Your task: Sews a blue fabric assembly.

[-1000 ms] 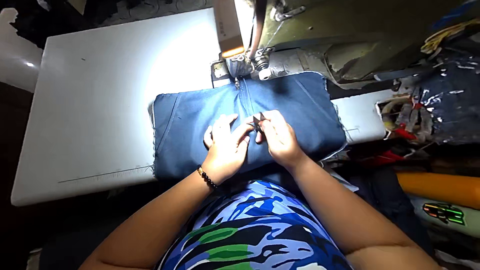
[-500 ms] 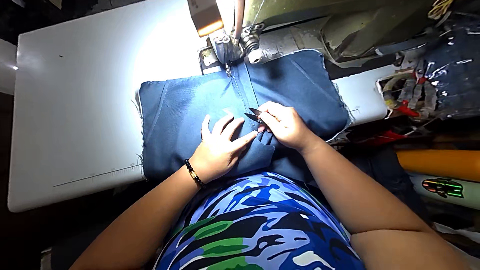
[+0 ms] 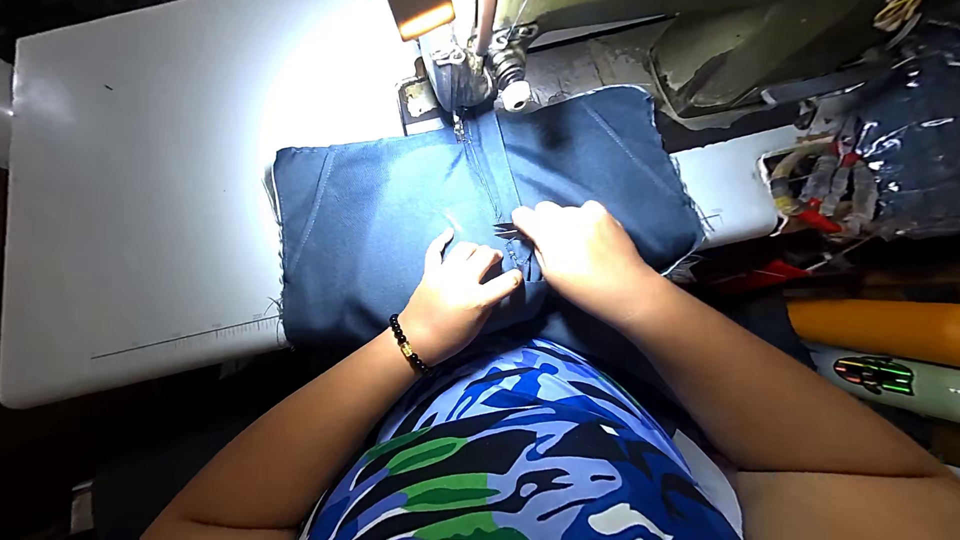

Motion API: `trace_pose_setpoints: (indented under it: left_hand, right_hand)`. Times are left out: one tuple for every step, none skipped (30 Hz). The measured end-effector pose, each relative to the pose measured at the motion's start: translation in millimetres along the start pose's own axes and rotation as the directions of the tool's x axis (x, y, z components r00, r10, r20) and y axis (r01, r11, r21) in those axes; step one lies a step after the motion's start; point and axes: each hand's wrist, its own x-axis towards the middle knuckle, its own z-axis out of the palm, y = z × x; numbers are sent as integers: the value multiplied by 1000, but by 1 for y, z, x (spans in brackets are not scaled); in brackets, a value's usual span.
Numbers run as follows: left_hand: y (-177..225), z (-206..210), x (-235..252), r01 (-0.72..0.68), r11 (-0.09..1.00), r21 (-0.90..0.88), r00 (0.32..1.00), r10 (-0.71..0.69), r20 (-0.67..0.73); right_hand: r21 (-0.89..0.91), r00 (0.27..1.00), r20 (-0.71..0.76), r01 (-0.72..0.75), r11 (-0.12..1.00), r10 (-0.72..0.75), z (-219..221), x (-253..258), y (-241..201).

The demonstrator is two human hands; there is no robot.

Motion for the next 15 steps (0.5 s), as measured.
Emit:
trace_pose_setpoints:
  left_hand:
    - [-1,1,-1,-10,1000,4,1000,10,-12]
    - [-2,3,-3,-21,1000,6,999,21,-33]
    - [-3,4,-4,-31,999,5,998,32,-61]
    - [-4,5,-5,-40,999,0,996,40,-84]
    - [-5,6,-6,-47,999,-8,994,46,-100]
    - [-6,6,-7,-54,998,-21,993,52,-110]
    - [-7,7,-7,-63,997,-36,991,59,-119]
    - [-8,8,-7,-77,996,-53,989,70,-128]
    - [-9,9,-8,-94,993,-72,987,83,-139]
    - [-9,9,-8,-109,991,-84,984,95,-154]
    - [-9,9,-8,-119,989,-88,980,103,-169]
    - [-9,10,-7,-126,988,-89,978,108,-181]
    - [-9,10,-7,-130,988,-88,976,112,-189]
    - [-9,9,-7,-132,988,-87,975,113,-192]
    - [-9,9,-7,-131,988,-81,974,113,-194]
  right_hand:
    - [-27,1000,14,20,999,-19,-1,-2,1]
    - [-45,999,37,32,999,-30,-3,-5,3]
    - [-61,998,52,39,997,-36,-5,-7,4]
    - [-69,998,46,48,996,-45,-6,-9,6]
    - [-72,998,28,56,996,-55,-7,-11,7]
    - [-69,998,10,65,995,-65,-7,-12,9]
    - [-69,997,-8,77,995,-78,-7,-13,10]
    - [-71,995,-27,89,994,-91,-7,-14,11]
    - [-75,994,-41,97,992,-100,-7,-15,11]
    - [-76,993,-50,104,992,-108,-6,-15,11]
    - [-75,992,-57,107,991,-111,-6,-15,10]
    - [-71,991,-66,109,991,-114,-5,-15,9]
    - [-70,991,-71,111,991,-116,-5,-15,8]
    - [-71,990,-78,112,991,-118,-5,-15,7]
    - [-74,989,-83,116,991,-122,-5,-15,6]
